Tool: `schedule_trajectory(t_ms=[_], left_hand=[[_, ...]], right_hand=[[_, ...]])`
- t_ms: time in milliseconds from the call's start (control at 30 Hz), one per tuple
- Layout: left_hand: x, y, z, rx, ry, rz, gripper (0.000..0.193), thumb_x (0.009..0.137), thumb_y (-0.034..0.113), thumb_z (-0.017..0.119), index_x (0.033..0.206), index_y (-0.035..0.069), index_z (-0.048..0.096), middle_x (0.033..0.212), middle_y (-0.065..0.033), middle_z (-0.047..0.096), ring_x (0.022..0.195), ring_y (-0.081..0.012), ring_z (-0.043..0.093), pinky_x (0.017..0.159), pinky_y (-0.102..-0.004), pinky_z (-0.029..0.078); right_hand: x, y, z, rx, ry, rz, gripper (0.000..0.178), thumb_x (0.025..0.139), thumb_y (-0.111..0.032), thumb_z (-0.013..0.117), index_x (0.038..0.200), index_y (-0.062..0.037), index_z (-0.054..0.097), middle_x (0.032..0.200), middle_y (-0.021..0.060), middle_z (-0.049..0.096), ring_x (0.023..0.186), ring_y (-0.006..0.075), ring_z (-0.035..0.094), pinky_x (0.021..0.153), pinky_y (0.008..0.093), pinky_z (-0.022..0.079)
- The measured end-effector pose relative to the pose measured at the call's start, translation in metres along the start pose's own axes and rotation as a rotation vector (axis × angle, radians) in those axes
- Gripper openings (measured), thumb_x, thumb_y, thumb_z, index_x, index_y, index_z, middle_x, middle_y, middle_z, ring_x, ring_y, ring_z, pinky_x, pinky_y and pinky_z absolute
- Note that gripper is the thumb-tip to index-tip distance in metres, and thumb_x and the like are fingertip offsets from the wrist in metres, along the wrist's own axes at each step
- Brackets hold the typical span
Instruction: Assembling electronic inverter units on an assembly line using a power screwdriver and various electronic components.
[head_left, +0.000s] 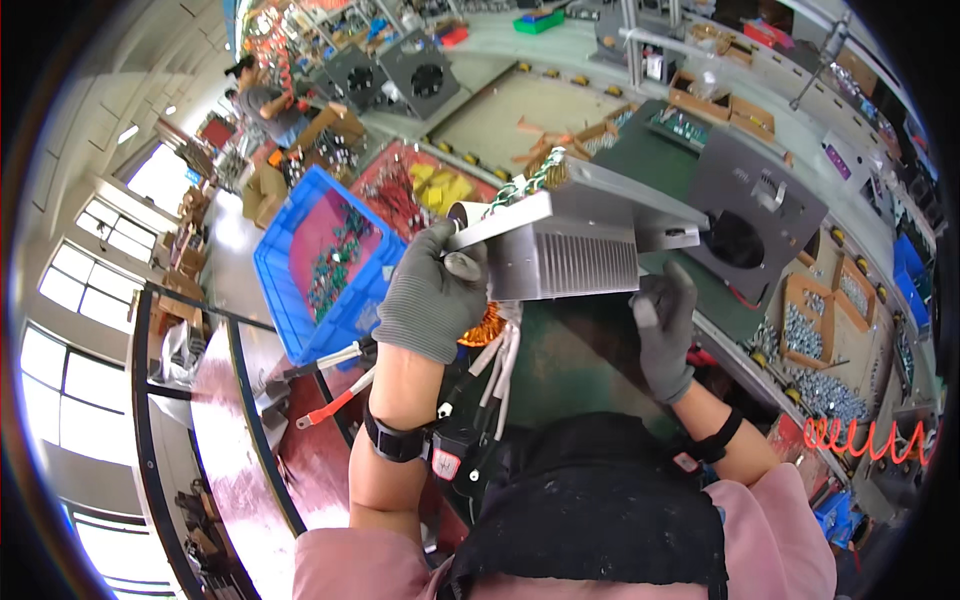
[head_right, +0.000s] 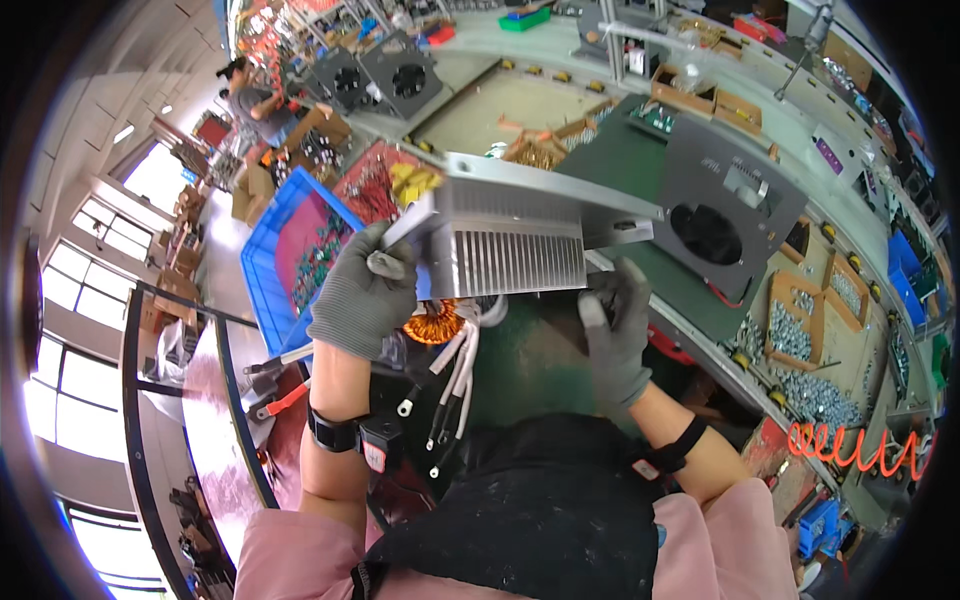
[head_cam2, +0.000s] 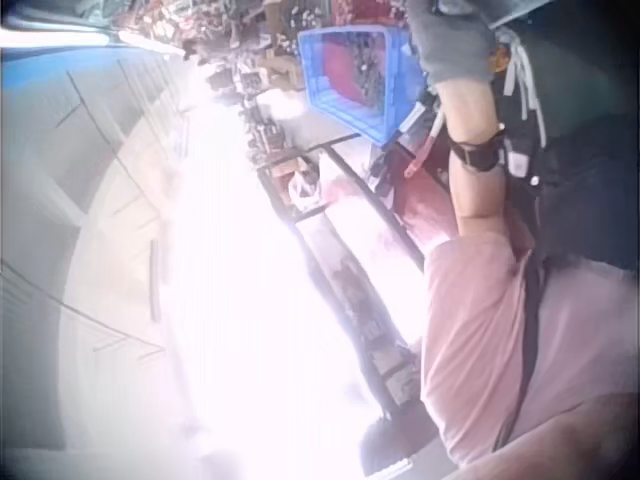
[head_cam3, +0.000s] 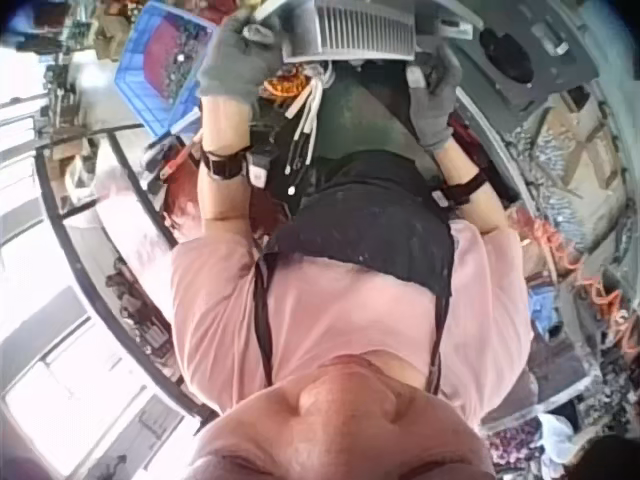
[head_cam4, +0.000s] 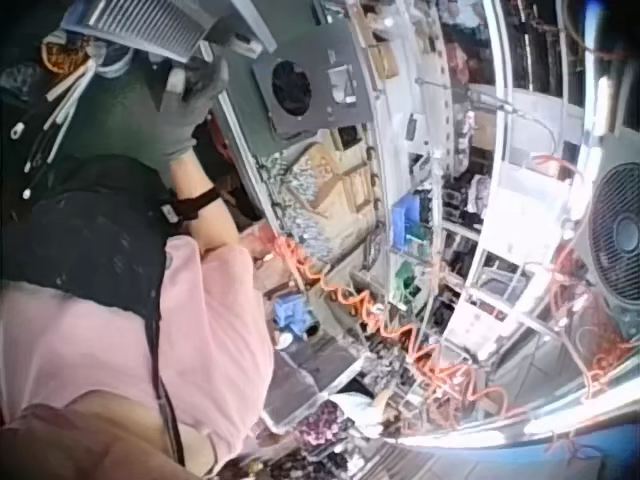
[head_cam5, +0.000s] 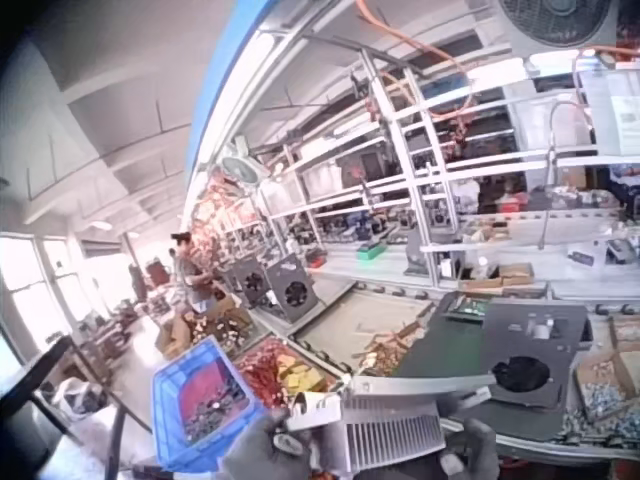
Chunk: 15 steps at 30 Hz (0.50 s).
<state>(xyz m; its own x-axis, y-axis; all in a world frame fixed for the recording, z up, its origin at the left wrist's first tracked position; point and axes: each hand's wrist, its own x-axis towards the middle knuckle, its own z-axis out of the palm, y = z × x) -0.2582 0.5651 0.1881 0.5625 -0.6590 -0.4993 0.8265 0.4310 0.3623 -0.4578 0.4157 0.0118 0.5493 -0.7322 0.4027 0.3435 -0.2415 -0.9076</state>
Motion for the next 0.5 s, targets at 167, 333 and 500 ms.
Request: schedule_trajectory(t_ms=[167,333,500], left_hand=[[-0.011,-0.007,0.069,-0.140,-0.253,0.032,0.014,0.093,0.013,0.046,0.086,0.003,0.052,0.066,-0.0021,0.051,0.049,-0.0057,0.049,0.038,-0.0151,0.046],[0.007,0.007,0.098,0.008,-0.360,-0.037,0.013,0.093,0.010,0.045,0.087,0.002,0.054,0.062,-0.0009,0.050,0.047,-0.0044,0.046,0.037,-0.0141,0.044],[0.054,0.072,0.079,0.091,-0.516,-0.132,0.011,0.093,0.012,0.046,0.093,0.003,0.053,0.073,-0.0018,0.053,0.059,-0.0068,0.051,0.045,-0.0186,0.047]], right_hand=[[0.005,0.022,0.050,0.160,-0.313,0.376,0.098,0.075,-0.004,0.070,0.144,-0.0001,0.001,0.128,0.0157,0.042,0.119,0.0225,0.041,0.097,0.0328,0.037],[0.025,0.061,0.112,1.106,-0.578,0.899,0.038,0.088,-0.019,0.058,0.120,-0.0026,0.047,0.115,0.0142,0.056,0.106,0.0243,0.056,0.091,0.0399,0.047],[0.085,0.084,0.114,1.049,-0.409,0.843,0.013,0.090,-0.016,0.050,0.097,-0.0054,0.052,0.079,0.0089,0.057,0.070,0.0213,0.059,0.071,0.0388,0.052]])
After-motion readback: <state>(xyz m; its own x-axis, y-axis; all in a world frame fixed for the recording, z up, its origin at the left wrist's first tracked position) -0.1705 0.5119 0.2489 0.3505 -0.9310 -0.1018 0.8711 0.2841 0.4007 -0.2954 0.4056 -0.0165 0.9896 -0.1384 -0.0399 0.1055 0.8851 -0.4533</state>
